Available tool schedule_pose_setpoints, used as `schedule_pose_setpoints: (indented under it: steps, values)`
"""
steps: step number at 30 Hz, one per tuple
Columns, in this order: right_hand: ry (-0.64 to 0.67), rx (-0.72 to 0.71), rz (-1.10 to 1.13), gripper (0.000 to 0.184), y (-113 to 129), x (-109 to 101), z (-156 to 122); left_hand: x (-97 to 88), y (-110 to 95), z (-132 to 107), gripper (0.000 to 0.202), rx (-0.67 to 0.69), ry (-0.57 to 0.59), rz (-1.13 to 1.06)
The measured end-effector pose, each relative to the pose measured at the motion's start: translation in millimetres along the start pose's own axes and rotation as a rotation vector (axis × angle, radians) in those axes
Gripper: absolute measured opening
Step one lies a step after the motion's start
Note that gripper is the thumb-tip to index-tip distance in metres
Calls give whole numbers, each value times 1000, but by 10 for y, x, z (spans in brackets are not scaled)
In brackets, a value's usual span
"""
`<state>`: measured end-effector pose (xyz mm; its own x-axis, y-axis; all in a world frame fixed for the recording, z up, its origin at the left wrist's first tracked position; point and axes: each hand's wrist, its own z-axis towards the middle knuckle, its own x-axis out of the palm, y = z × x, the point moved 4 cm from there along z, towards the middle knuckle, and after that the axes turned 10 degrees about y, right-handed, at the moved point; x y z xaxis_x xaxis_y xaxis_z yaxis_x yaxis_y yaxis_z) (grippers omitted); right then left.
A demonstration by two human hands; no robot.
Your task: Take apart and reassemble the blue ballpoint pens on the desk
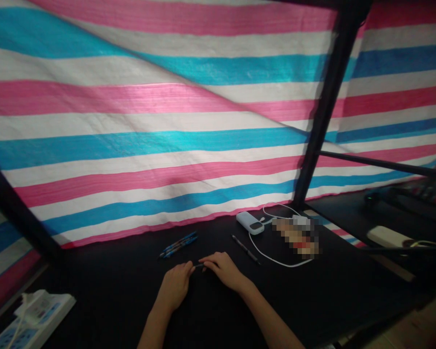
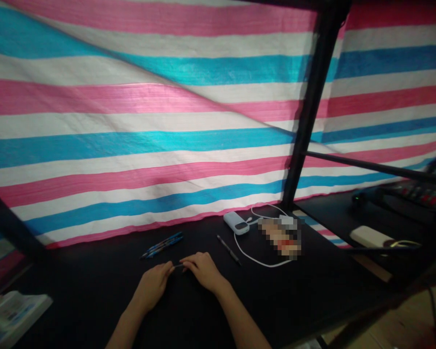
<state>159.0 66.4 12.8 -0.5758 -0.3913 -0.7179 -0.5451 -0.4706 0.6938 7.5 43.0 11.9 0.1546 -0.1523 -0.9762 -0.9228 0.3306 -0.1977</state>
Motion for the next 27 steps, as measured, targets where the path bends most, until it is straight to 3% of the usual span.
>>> schedule_pose_setpoints:
  steps: [4, 8, 14, 27]
  values:
    - [-17, -30, 94, 24, -37, -2, 9, 26, 0, 5, 28, 13, 15, 7]
    - [-78, -41, -2, 27, -12, -27, -15, 23, 6, 5, 28, 4, 11, -7]
    - [-26, -54, 18, 23, 14, 1, -1, 7, -9, 5, 28, 2, 16, 6]
    - [-64, -46, -6, 19, -21, -2, 6, 42, 5, 25, 27, 19, 15, 5]
